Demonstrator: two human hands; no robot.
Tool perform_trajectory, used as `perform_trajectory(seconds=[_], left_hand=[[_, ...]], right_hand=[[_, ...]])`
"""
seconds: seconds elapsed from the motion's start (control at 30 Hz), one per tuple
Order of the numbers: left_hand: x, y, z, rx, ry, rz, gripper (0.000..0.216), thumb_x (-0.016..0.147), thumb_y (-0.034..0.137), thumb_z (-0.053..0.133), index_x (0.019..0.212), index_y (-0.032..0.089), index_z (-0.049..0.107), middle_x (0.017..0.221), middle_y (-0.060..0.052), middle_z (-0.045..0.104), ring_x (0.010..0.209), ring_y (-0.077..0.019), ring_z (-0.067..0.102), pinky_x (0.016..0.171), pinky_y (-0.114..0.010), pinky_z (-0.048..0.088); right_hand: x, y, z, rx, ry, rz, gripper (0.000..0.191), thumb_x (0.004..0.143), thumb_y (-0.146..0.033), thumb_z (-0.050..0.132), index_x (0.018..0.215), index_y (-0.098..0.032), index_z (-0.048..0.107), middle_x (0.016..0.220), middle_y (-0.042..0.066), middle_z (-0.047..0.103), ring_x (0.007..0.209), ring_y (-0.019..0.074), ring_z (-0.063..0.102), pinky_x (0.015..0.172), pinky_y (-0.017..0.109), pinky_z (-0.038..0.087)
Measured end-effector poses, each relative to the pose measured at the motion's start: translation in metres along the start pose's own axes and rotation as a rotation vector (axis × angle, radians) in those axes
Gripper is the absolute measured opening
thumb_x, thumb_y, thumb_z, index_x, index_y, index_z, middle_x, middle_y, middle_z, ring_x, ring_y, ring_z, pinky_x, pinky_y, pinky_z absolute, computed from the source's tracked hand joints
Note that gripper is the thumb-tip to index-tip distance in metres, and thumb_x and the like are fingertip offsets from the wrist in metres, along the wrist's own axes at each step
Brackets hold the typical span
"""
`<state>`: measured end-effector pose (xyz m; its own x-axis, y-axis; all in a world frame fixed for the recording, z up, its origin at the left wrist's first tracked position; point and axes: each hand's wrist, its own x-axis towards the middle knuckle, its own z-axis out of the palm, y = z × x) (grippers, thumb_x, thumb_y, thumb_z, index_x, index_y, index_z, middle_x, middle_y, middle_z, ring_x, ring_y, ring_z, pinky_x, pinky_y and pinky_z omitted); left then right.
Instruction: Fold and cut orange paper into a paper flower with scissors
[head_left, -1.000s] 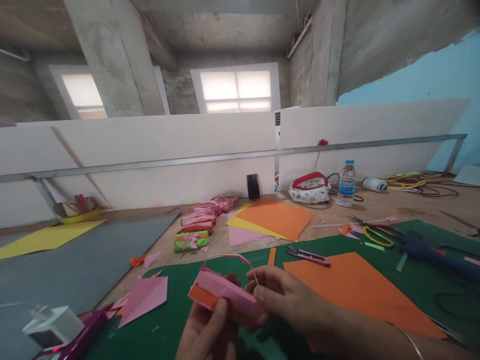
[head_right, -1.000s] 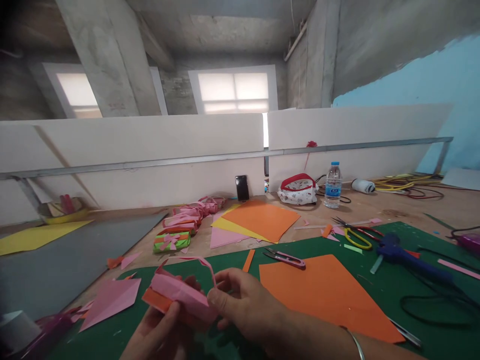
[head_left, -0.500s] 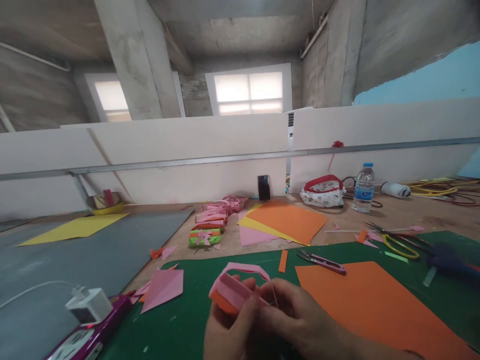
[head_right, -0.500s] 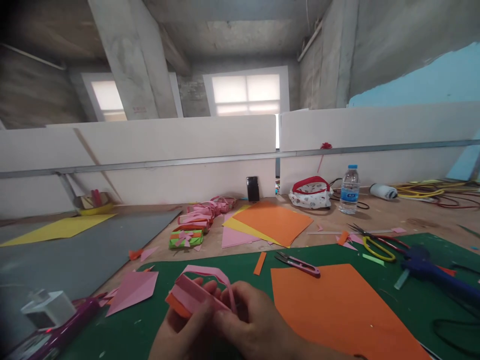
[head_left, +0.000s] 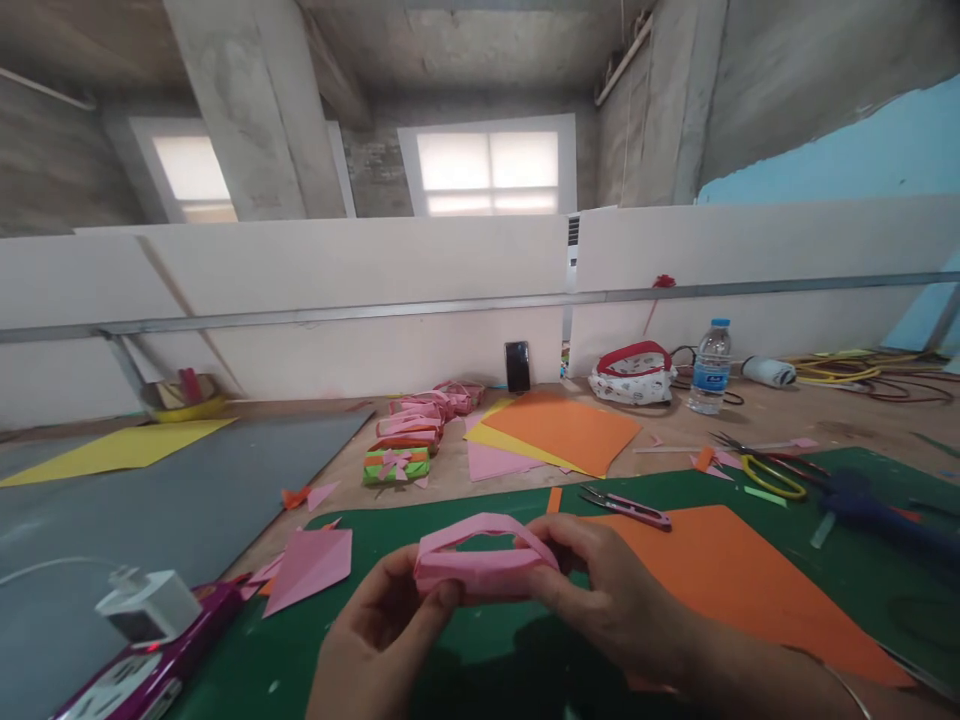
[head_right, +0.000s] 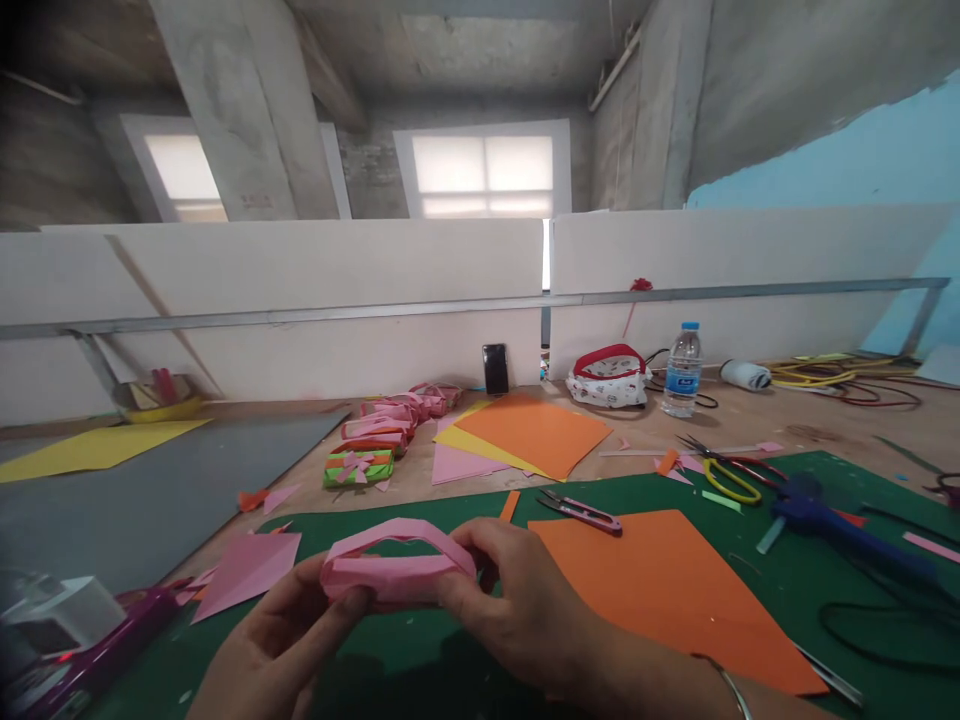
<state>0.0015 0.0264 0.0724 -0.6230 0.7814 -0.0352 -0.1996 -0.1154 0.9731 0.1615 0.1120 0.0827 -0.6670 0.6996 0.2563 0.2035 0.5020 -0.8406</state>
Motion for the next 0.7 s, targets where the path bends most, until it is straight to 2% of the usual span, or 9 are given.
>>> perform_trajectory(seconds=[0.13, 0.23, 0.4, 0.47, 0.6, 0.7], left_hand=[[-0.008, 0.004, 0.005, 0.068, -0.035, 0.076, 0.027, 0.06, 0.032, 0.075, 0.079, 0.019, 0.063, 0.076, 0.0, 0.071, 0.077, -0.0157, 0.062, 0.068, -0.017, 0.045], [-0.01, 0.002, 0.009, 0.094, -0.056, 0.111, 0.028, 0.059, 0.035, 0.074, 0.08, 0.02, 0.064, 0.074, 0.001, 0.069, 0.072, -0.0162, 0.061, 0.064, -0.019, 0.046], [-0.008, -0.001, 0.005, 0.283, -0.092, 0.086, 0.035, 0.065, 0.046, 0.067, 0.088, 0.02, 0.068, 0.082, -0.001, 0.072, 0.077, -0.0195, 0.063, 0.07, -0.023, 0.044], [-0.006, -0.003, 0.002, 0.285, -0.105, 0.077, 0.036, 0.065, 0.047, 0.067, 0.089, 0.021, 0.068, 0.084, 0.0, 0.072, 0.08, -0.0209, 0.063, 0.073, -0.025, 0.043], [-0.005, -0.007, 0.002, 0.276, -0.101, 0.069, 0.033, 0.064, 0.047, 0.068, 0.086, 0.022, 0.068, 0.077, 0.001, 0.072, 0.077, -0.0201, 0.062, 0.07, -0.025, 0.042], [-0.003, -0.008, 0.002, 0.28, -0.088, 0.057, 0.035, 0.064, 0.049, 0.067, 0.087, 0.022, 0.067, 0.077, 0.001, 0.071, 0.079, -0.0196, 0.061, 0.072, -0.024, 0.041]], right_hand=[[0.002, 0.0, -0.002, -0.039, 0.026, 0.005, 0.017, 0.083, -0.031, 0.054, 0.083, -0.017, 0.064, 0.077, 0.0, 0.06, 0.069, 0.0128, 0.05, 0.059, 0.022, 0.038], [0.002, 0.001, -0.004, -0.082, 0.045, -0.017, 0.014, 0.082, -0.027, 0.054, 0.084, -0.017, 0.064, 0.076, 0.0, 0.06, 0.069, 0.0125, 0.05, 0.061, 0.022, 0.037], [0.001, 0.002, -0.005, -0.098, 0.034, -0.066, 0.014, 0.082, -0.028, 0.055, 0.087, -0.018, 0.065, 0.078, -0.001, 0.062, 0.071, 0.0123, 0.051, 0.061, 0.022, 0.037], [0.0, 0.002, -0.005, -0.098, 0.033, -0.067, 0.014, 0.082, -0.027, 0.056, 0.087, -0.018, 0.065, 0.079, -0.001, 0.063, 0.072, 0.0124, 0.052, 0.062, 0.022, 0.037], [0.001, 0.003, -0.006, -0.09, 0.04, -0.049, 0.012, 0.081, -0.024, 0.056, 0.088, -0.02, 0.065, 0.081, -0.001, 0.065, 0.074, 0.0129, 0.054, 0.065, 0.023, 0.039], [0.002, 0.005, -0.006, -0.018, 0.072, 0.013, 0.021, 0.078, -0.029, 0.061, 0.097, -0.02, 0.063, 0.089, 0.001, 0.065, 0.08, 0.0146, 0.056, 0.068, 0.024, 0.042]])
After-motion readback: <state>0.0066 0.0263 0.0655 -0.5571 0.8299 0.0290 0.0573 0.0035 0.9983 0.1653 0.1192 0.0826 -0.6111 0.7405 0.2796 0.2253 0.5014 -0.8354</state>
